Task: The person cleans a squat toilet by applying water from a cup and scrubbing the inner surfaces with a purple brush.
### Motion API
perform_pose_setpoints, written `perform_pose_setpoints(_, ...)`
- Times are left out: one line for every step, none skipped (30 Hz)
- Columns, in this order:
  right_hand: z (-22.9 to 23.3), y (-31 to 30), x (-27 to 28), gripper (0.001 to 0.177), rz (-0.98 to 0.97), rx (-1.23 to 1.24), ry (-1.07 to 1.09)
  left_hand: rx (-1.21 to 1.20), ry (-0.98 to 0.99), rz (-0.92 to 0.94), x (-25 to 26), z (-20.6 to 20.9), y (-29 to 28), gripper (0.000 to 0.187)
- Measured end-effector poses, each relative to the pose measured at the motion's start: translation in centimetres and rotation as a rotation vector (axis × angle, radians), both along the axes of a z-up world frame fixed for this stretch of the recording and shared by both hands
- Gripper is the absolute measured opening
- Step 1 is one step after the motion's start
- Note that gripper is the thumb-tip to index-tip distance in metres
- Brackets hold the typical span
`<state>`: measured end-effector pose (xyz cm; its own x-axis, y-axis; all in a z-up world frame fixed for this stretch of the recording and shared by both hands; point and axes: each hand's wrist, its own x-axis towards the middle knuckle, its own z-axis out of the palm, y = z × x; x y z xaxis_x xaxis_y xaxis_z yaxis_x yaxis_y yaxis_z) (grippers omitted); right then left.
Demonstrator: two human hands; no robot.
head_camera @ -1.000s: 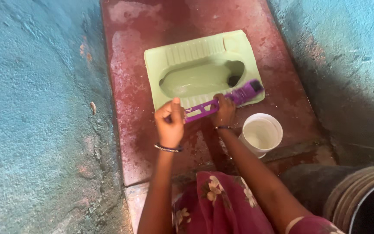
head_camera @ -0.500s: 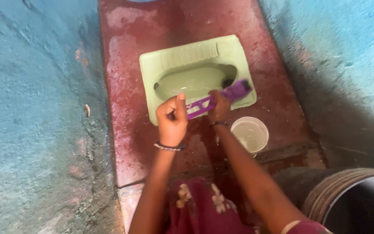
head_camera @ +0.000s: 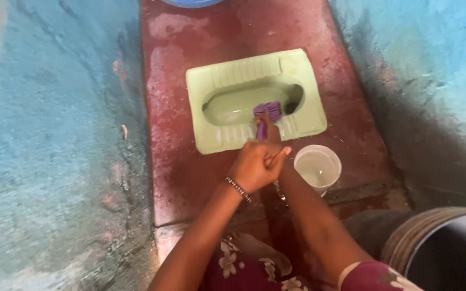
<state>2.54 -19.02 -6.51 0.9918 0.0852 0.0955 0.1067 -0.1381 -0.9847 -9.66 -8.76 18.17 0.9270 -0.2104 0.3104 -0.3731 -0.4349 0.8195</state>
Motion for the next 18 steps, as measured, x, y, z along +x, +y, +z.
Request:
perform_pose_setpoints(-0.2,0.9,0.0,0.023,-0.075,0.099,0.163,-0.034,-0.019,0.028,0.3,0.3,0.2,0.046)
perform_pose_setpoints(-0.1,1.1,-0.5,0.025,-0.120,-0.092,-0.002,-0.068,-0.030,0.048,0.4,0.5,0.5,0.048)
perform_pose_setpoints(0.4,1.1,-1.0,0.027,-0.161,-0.282,-0.168,-0.106,0.017,0.079,0.4,0.8,1.0,0.048)
perform_pose_setpoints(1.3,0.6,-1.0,0.030,-0.199,-0.479,-0.347,-0.152,0.055,0.111,0.6,1.0,1.6,0.048)
perform_pose_setpoints(2.3,0.2,-1.5,0.025,-0.209,-0.539,-0.325,-0.199,0.092,0.143,1.0,1.3,2.3,0.049)
perform_pose_setpoints(3.0,-0.3,-2.3,0.019,-0.224,-0.599,-0.303,-0.239,0.086,0.163,1.6,1.4,3.2,0.051)
perform_pose_setpoints(3.6,-0.8,-2.8,0.014,-0.240,-0.659,-0.281,-0.279,0.079,0.183,2.3,1.5,4.1,0.053)
perform_pose_setpoints(3.9,-1.1,-2.9,0.012,-0.231,-0.660,-0.235,-0.318,0.073,0.203,2.9,1.4,4.6,0.054)
perform_pose_setpoints(3.8,-1.3,-2.9,0.011,-0.223,-0.660,-0.189,-0.351,0.051,0.221,3.4,1.0,4.5,0.054)
perform_pose_setpoints(3.3,-1.6,-3.2,0.009,-0.218,-0.661,-0.135,-0.383,0.038,0.235,3.6,0.5,4.4,0.055)
perform_pose_setpoints(2.7,-1.7,-2.6,0.009,-0.195,-0.663,-0.168,-0.414,0.025,0.248,3.5,0.0,4.2,0.055)
perform_pose_setpoints(2.1,-1.6,-1.3,0.010,-0.165,-0.663,-0.202,-0.384,0.018,0.289,3.0,-0.4,4.0,0.055)
perform_pose_setpoints(1.6,-1.5,-0.7,0.010,-0.135,-0.663,-0.235,-0.353,0.012,0.329,2.4,-0.7,3.8,0.055)
perform_pose_setpoints(1.2,-1.7,-0.1,0.010,-0.107,-0.611,-0.246,-0.321,-0.007,0.365,2.3,-0.7,3.6,0.055)
perform_pose_setpoints(1.1,-2.0,0.4,0.010,-0.079,-0.558,-0.256,-0.280,-0.028,0.335,1.9,-0.6,3.0,0.052)
perform_pose_setpoints(1.1,-2.3,0.6,0.010,-0.048,-0.507,-0.265,-0.240,-0.047,0.307,1.0,-0.7,1.9,0.050)
perform_pose_setpoints(1.2,-2.5,0.4,0.011,-0.072,-0.495,-0.248,-0.200,-0.066,0.279,0.5,-0.5,1.2,0.047)
perform_pose_setpoints(1.4,-2.7,-0.2,0.012,-0.099,-0.485,-0.228,-0.234,-0.064,0.263,0.6,-0.2,1.1,0.048)
